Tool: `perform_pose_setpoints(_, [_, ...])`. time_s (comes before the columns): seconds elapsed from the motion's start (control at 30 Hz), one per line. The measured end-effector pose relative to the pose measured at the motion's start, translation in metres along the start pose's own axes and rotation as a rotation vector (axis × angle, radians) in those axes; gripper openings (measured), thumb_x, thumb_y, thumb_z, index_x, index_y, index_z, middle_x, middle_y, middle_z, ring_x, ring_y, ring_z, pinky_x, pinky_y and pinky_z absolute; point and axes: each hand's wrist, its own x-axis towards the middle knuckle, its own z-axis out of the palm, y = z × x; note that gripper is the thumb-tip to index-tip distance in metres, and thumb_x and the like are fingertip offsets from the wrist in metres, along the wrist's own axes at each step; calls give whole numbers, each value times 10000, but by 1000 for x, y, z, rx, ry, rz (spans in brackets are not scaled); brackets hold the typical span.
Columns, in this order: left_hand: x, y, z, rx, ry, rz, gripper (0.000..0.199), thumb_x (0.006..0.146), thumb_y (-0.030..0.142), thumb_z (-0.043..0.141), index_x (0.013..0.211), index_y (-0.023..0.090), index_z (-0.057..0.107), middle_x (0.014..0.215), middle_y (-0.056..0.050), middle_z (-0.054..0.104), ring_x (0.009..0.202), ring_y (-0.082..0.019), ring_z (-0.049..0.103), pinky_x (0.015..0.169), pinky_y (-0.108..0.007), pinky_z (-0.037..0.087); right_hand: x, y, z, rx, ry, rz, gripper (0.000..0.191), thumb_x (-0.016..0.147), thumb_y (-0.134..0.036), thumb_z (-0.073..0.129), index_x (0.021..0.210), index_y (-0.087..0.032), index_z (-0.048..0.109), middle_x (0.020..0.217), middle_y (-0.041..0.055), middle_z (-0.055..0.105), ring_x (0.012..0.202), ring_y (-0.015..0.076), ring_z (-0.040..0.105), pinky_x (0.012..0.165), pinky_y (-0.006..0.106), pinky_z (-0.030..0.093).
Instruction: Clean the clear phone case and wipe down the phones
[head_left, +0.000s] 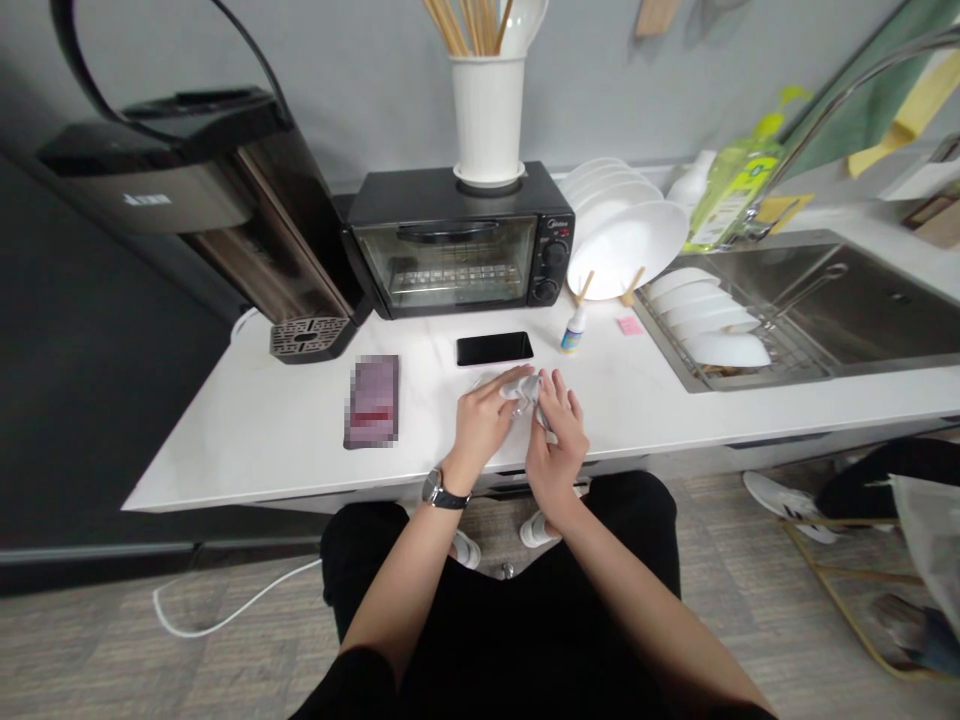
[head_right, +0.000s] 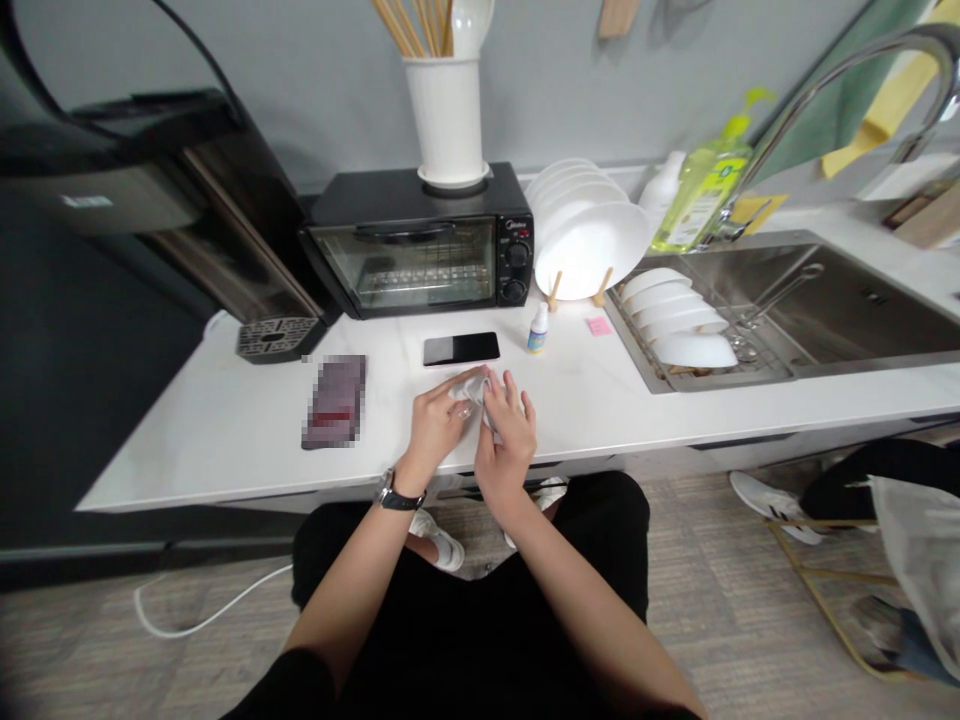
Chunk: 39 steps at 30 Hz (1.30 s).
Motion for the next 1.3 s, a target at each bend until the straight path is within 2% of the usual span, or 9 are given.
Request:
perform_pose_setpoints(0.2, [-6,-7,-3,-134,17,23,560,1100,141,558,1601,354,693,1552,19,775,1361,-284,809,1152,-524,722,9,15,-7,-7,-63,-488,505,1148,-80,521,1509,-359,739,1399,-8,870,1495,184,723,1295,394,551])
perform_pose_setpoints(0.3, [-6,-8,-2,-143,25,38,644,1073,138,585,1637,442,646,1563,75,757,1352,-279,813,1139,-528,728,23,32,-15,26,-108,-603,463,1148,-84,576,1488,-344,754,1401,-19,869,1477,173,737,1297,365,560])
perform_pose_setpoints(0.43, [-3,-6,0,-113,67,48,538,1083,163,575,1549,389,723,1481,-13,817,1287,-292,832,1080,-522,730,46,50,-26,41,-211,-718,435,1150,-74,611,1490,-309,745,1449,-27,844,1480,160,730,1300,312,556])
perform_pose_setpoints(0.5, [-1,-3,0,-80,89,48,366,1129,206,536,1317,313,831,1304,-73,882,1133,-280,863,962,-468,736,55,56,-29,32,-248,-713,467,1135,-54,632,1527,-291,724,1485,-4,823,1497,178,715,1298,318,560])
perform_pose_setpoints(0.6, [2,2,0,-47,89,47,357,1184,256,525,1012,230,836,1004,-90,884,887,-227,850,785,-356,687,56,60,-27,11,-188,-555,591,1114,-5,591,1636,-278,641,1515,51,802,1543,239,669,1298,427,590])
perform_pose_setpoints(0.7, [5,5,-1,-49,102,68,306,1201,300,567,1089,198,833,1021,-101,884,914,-214,859,811,-315,675,43,55,-20,70,-121,-333,723,1092,24,521,1734,-306,545,1559,80,774,1578,283,625,1277,529,621])
perform_pose_setpoints(0.9, [4,4,2,-39,99,71,277,1195,301,583,1189,206,843,1176,-119,899,1087,-239,883,968,-343,716,18,35,-5,183,-20,-89,743,1104,-21,487,1751,-385,531,1625,45,732,1551,275,670,1249,521,657])
perform_pose_setpoints(1.13, [0,0,-1,-68,28,86,451,1087,41,549,1424,204,800,1406,-107,855,1307,-249,836,1144,-389,698,10,10,-9,21,-60,-381,606,1118,-50,557,1678,-273,612,1509,90,792,1498,295,702,1267,495,632])
perform_pose_setpoints(1.3, [-5,-1,-4,-96,17,81,540,1067,17,554,1537,213,731,1504,-104,810,1375,-258,805,1180,-424,693,12,27,-20,19,-163,-502,506,1112,-61,613,1545,-294,732,1474,48,810,1442,258,750,1241,420,649])
